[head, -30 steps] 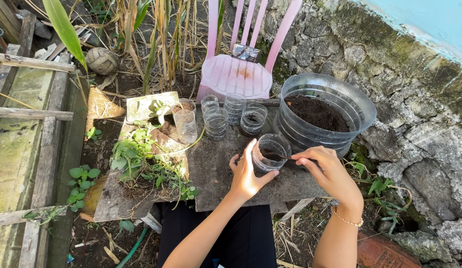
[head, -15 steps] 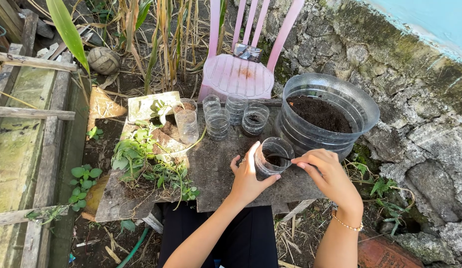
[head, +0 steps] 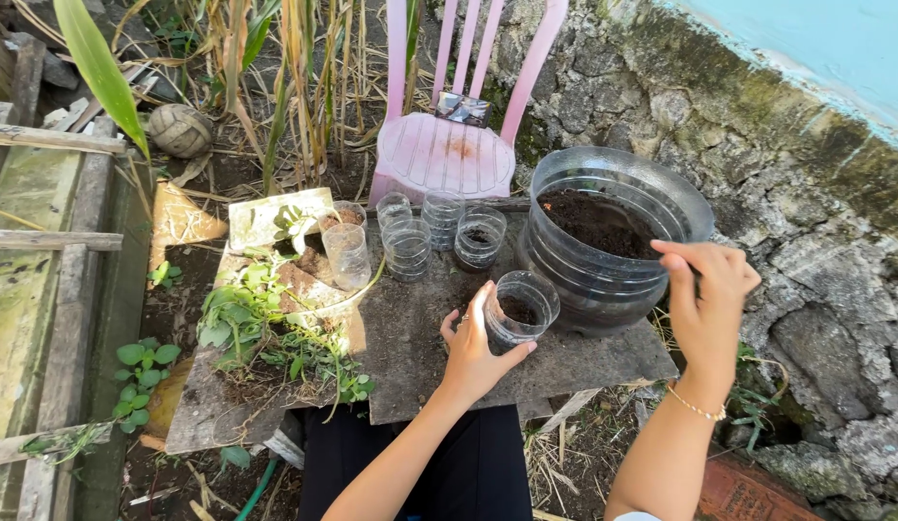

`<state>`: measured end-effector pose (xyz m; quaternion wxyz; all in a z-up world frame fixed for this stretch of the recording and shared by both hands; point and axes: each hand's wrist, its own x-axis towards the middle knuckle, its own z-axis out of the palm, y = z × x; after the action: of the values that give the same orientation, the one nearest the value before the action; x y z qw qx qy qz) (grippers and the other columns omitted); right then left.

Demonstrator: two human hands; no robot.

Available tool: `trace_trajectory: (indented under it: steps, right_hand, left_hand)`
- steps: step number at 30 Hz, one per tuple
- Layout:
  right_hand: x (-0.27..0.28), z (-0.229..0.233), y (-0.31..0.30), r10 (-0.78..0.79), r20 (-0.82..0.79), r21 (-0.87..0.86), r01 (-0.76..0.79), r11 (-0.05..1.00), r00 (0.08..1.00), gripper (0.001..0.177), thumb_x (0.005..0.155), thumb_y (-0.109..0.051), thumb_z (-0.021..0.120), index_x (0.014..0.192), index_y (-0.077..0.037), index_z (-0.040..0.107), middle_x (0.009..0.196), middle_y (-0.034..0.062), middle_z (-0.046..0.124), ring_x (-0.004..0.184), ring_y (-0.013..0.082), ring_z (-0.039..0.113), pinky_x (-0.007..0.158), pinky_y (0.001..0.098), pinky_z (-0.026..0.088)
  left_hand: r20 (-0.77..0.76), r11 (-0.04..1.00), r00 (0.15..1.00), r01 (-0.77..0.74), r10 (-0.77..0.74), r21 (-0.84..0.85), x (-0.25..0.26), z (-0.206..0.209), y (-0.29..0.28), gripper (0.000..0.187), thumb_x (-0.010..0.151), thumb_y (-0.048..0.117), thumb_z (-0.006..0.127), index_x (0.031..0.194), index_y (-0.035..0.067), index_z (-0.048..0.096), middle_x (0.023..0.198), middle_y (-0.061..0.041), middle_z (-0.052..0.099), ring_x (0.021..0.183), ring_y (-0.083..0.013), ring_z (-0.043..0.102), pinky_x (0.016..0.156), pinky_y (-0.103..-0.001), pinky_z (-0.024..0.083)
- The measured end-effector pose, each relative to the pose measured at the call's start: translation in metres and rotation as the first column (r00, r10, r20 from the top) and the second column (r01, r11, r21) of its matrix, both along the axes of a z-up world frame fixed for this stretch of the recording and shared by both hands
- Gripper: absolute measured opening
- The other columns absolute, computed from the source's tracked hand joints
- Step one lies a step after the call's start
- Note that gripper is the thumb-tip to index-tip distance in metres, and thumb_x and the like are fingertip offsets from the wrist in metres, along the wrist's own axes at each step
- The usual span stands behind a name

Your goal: Planting seedlings into plastic cups using soil and a spoon.

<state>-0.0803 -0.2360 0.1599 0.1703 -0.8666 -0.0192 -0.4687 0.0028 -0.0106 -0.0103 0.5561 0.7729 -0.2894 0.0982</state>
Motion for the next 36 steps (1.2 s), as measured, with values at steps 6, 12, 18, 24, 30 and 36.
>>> trace_trajectory:
  steps: [6,12,18,24,30,36]
  right_hand:
    - [0.040,-0.005,-0.021,-0.147,-0.127,-0.091,0.136,0.986,0.981,0.019,0.112,-0.026,0.059,0.114,-0.018,0.076,0.087,-0.0080,0.070,0.101,0.0143,0.049,0.099,0.0363,0.022]
    - [0.066,-0.005,-0.023,-0.067,-0.365,-0.070,0.044,0.997,0.929,0.027,0.110,-0.030,0.052,0.110,-0.019,0.077,0.085,-0.0106,0.073,0.101,0.0151,0.051,0.095,0.0388,0.023]
    - [0.073,-0.011,-0.025,-0.125,-0.492,-0.176,0.042,0.984,0.862,0.029,0.107,-0.028,0.051,0.105,-0.019,0.079,0.082,-0.0085,0.078,0.130,0.0151,0.052,0.115,0.0499,0.012]
    - [0.069,-0.010,-0.037,0.035,-0.559,-0.037,-0.067,0.997,0.828,0.032,0.106,-0.032,0.050,0.104,-0.017,0.079,0.085,-0.0076,0.079,0.140,0.0131,0.047,0.119,0.0495,0.006]
    - [0.066,-0.016,-0.049,0.166,-0.458,0.138,-0.114,0.984,0.874,0.032,0.108,-0.033,0.050,0.105,-0.016,0.078,0.095,-0.0056,0.079,0.134,0.0120,0.055,0.121,0.0450,0.016]
    - [0.069,-0.017,-0.049,0.234,-0.331,0.316,-0.126,0.940,0.914,0.033,0.111,-0.027,0.054,0.108,-0.002,0.075,0.091,0.0074,0.077,0.090,0.0143,0.071,0.090,0.0330,0.052]
  left_hand:
    - [-0.039,0.999,0.999,0.032,-0.031,0.023,-0.005,-0.002,-0.013,0.111,0.077,0.054,0.083,0.158,0.009,0.021,0.153,-0.022,0.049,0.143,-0.0326,0.046,0.118,-0.055,0.007]
    - [-0.066,0.998,0.996,0.056,-0.054,0.030,-0.008,0.004,-0.015,0.111,0.077,0.054,0.082,0.157,0.009,0.020,0.154,-0.022,0.047,0.145,-0.0325,0.044,0.119,-0.055,0.006]
    - [-0.089,0.999,0.996,0.024,-0.021,0.039,-0.003,0.005,-0.008,0.112,0.075,0.052,0.084,0.157,0.010,0.020,0.155,-0.021,0.046,0.145,-0.0322,0.043,0.118,-0.054,0.006]
    - [-0.072,1.000,0.997,0.013,-0.013,0.000,0.001,0.004,-0.011,0.112,0.077,0.050,0.084,0.158,0.009,0.018,0.153,-0.020,0.048,0.143,-0.0319,0.046,0.119,-0.054,0.005]
    - [-0.057,1.000,0.998,0.028,-0.027,0.012,0.000,0.006,-0.013,0.111,0.078,0.051,0.084,0.157,0.009,0.019,0.153,-0.021,0.048,0.143,-0.0327,0.045,0.119,-0.054,0.006]
    - [-0.038,0.999,0.999,0.030,-0.030,0.011,0.002,0.005,-0.013,0.112,0.078,0.051,0.084,0.157,0.008,0.019,0.155,-0.023,0.046,0.145,-0.0339,0.043,0.119,-0.054,0.006]
